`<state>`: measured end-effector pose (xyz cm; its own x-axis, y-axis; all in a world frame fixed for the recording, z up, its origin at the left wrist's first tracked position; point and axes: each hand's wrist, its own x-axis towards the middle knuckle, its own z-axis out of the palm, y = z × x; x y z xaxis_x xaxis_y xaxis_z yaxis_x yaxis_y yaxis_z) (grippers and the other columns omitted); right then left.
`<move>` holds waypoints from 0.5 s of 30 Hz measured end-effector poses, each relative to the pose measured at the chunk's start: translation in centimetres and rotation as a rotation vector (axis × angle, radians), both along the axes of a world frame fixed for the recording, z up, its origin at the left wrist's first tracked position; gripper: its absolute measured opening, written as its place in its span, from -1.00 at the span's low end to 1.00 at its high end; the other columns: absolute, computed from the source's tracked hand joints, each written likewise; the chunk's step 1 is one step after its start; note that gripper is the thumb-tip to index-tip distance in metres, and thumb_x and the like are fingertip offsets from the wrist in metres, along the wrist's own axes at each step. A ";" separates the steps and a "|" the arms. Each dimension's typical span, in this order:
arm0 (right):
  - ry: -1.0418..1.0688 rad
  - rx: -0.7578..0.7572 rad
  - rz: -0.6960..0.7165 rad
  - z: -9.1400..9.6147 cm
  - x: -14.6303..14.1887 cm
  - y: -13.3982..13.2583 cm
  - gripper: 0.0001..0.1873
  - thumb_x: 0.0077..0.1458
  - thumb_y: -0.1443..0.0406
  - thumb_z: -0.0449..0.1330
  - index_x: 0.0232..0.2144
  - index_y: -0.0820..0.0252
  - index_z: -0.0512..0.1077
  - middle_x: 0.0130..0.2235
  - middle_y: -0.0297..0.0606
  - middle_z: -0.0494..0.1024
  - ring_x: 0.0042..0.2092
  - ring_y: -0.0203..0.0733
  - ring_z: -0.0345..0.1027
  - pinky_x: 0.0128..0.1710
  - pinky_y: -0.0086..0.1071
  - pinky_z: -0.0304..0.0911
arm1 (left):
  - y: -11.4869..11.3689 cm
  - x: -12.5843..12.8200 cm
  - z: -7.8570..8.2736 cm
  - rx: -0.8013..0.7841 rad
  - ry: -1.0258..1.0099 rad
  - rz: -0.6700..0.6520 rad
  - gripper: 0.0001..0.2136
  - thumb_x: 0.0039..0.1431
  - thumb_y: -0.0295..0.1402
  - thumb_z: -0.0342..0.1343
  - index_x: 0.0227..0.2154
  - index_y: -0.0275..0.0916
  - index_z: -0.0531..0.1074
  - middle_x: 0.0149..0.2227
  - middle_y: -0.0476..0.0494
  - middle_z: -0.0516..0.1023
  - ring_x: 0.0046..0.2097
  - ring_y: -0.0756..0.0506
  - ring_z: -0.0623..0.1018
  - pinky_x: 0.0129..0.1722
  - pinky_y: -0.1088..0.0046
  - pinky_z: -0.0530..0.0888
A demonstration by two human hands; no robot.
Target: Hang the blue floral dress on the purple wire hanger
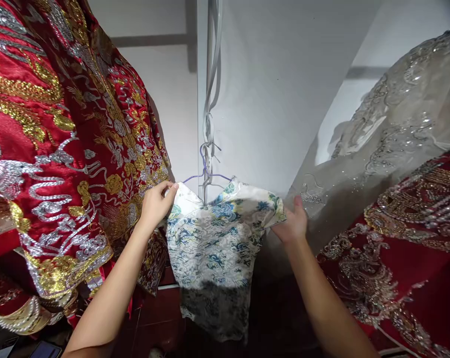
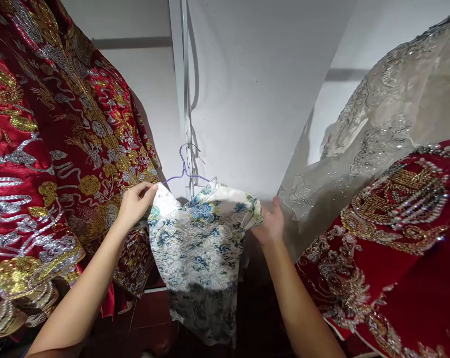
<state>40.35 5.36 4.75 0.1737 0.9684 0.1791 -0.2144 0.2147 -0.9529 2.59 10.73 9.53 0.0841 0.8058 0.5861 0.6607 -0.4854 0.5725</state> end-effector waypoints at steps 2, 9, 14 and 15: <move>-0.002 0.041 -0.030 1.5 -0.3 -0.8 -0.07 0.09 -0.33 -0.29 0.02 0.14 0.47 -0.11 -0.01 0.60 0.05 0.20 0.43 -0.03 0.11 0.35 | 0.1 0.8 0.6 0.013 0.030 0.014 -0.61 0.30 0.00 -0.06 -0.28 -0.18 0.51 -0.41 -0.04 0.55 -0.42 -0.08 0.44 -0.39 0.47 0.26; -0.317 0.156 0.331 3.8 -5.3 -3.6 -0.20 -0.02 -0.29 -0.01 -0.05 0.15 0.52 -0.16 -0.04 0.60 -0.08 0.11 0.50 -0.11 -0.03 0.40 | 1.2 4.0 1.8 0.083 -0.002 -0.004 -0.67 0.26 -0.07 0.04 -0.43 -0.23 0.43 -0.41 -0.11 0.51 -0.35 -0.12 0.46 -0.30 0.42 0.32; -0.837 0.239 0.564 -0.6 -5.8 -3.9 -0.47 0.12 0.05 0.20 0.12 0.01 0.41 0.10 -0.15 0.50 0.12 0.02 0.40 0.10 -0.04 0.35 | -1.1 5.0 -0.4 -0.129 -0.211 -0.433 -0.61 0.35 -0.07 -0.08 -0.36 -0.25 0.47 -0.32 -0.13 0.54 -0.28 -0.09 0.51 -0.19 0.39 0.41; -0.929 0.237 0.421 -2.0 -6.0 -3.6 -0.35 0.11 0.10 0.23 0.24 0.00 0.27 0.21 -0.11 0.40 0.21 0.07 0.30 0.16 0.01 0.29 | -1.8 5.4 -0.8 -0.151 -0.225 -0.508 -0.60 0.36 -0.07 -0.09 -0.36 -0.25 0.49 -0.30 -0.15 0.53 -0.24 -0.10 0.52 -0.15 0.37 0.42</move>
